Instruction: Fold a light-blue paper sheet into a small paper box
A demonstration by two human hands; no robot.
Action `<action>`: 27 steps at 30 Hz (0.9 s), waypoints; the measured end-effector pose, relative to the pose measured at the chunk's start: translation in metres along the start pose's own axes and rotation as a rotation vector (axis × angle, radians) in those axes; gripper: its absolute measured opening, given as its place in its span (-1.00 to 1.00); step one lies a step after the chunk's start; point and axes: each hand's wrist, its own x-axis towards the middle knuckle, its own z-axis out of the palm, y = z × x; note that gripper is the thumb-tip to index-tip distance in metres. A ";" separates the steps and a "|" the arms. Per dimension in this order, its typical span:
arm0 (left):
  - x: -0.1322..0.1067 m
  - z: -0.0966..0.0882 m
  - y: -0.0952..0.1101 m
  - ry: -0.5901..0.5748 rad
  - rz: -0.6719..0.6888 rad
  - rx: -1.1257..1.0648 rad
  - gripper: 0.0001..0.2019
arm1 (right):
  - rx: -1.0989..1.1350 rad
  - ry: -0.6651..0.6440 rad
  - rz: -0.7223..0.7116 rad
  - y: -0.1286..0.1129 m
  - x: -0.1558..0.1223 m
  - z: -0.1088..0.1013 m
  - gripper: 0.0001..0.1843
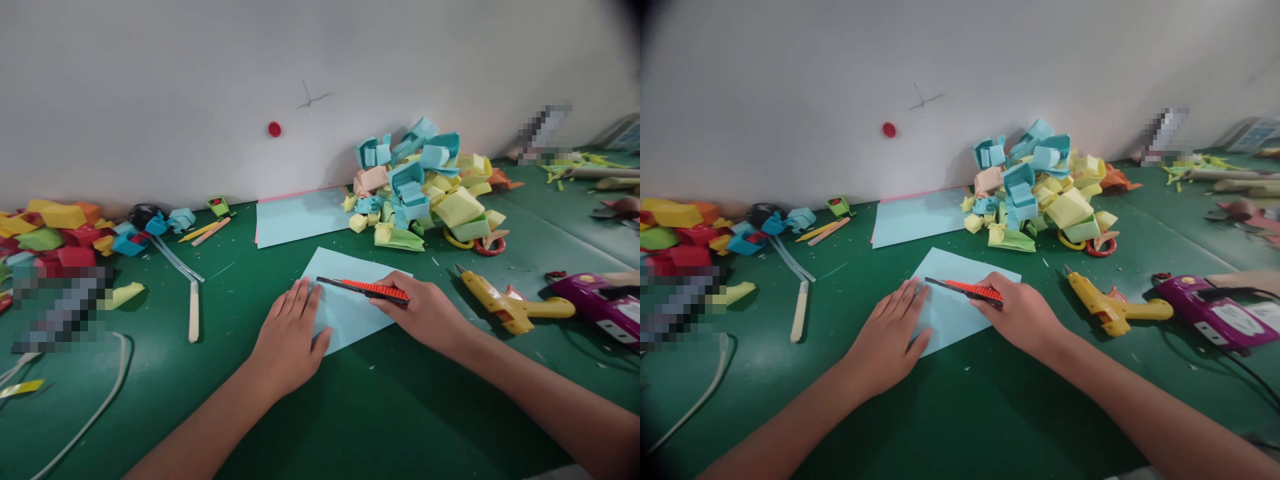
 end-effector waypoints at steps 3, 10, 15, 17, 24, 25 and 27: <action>0.000 -0.001 0.000 -0.006 0.000 -0.010 -0.33 | -0.006 -0.003 -0.002 -0.001 0.000 -0.001 -0.75; 0.000 0.000 0.000 -0.007 -0.009 -0.013 -0.32 | -0.026 -0.005 0.027 -0.001 -0.003 -0.003 -0.75; -0.001 0.002 -0.001 0.018 -0.001 -0.014 -0.33 | -0.015 0.012 0.033 0.003 -0.005 -0.001 -0.75; 0.000 0.002 -0.001 0.027 0.004 -0.016 -0.33 | -0.011 0.015 0.029 0.003 -0.005 -0.002 -0.74; -0.001 0.001 -0.001 0.012 0.003 -0.017 -0.33 | -0.013 0.009 0.029 0.002 -0.005 -0.005 -0.74; -0.001 0.002 -0.001 0.024 0.006 -0.021 -0.33 | -0.015 0.012 0.026 0.002 -0.005 -0.006 -0.74; -0.001 0.004 -0.002 0.044 0.011 -0.026 -0.34 | -0.027 0.019 0.024 0.003 -0.005 -0.006 -0.74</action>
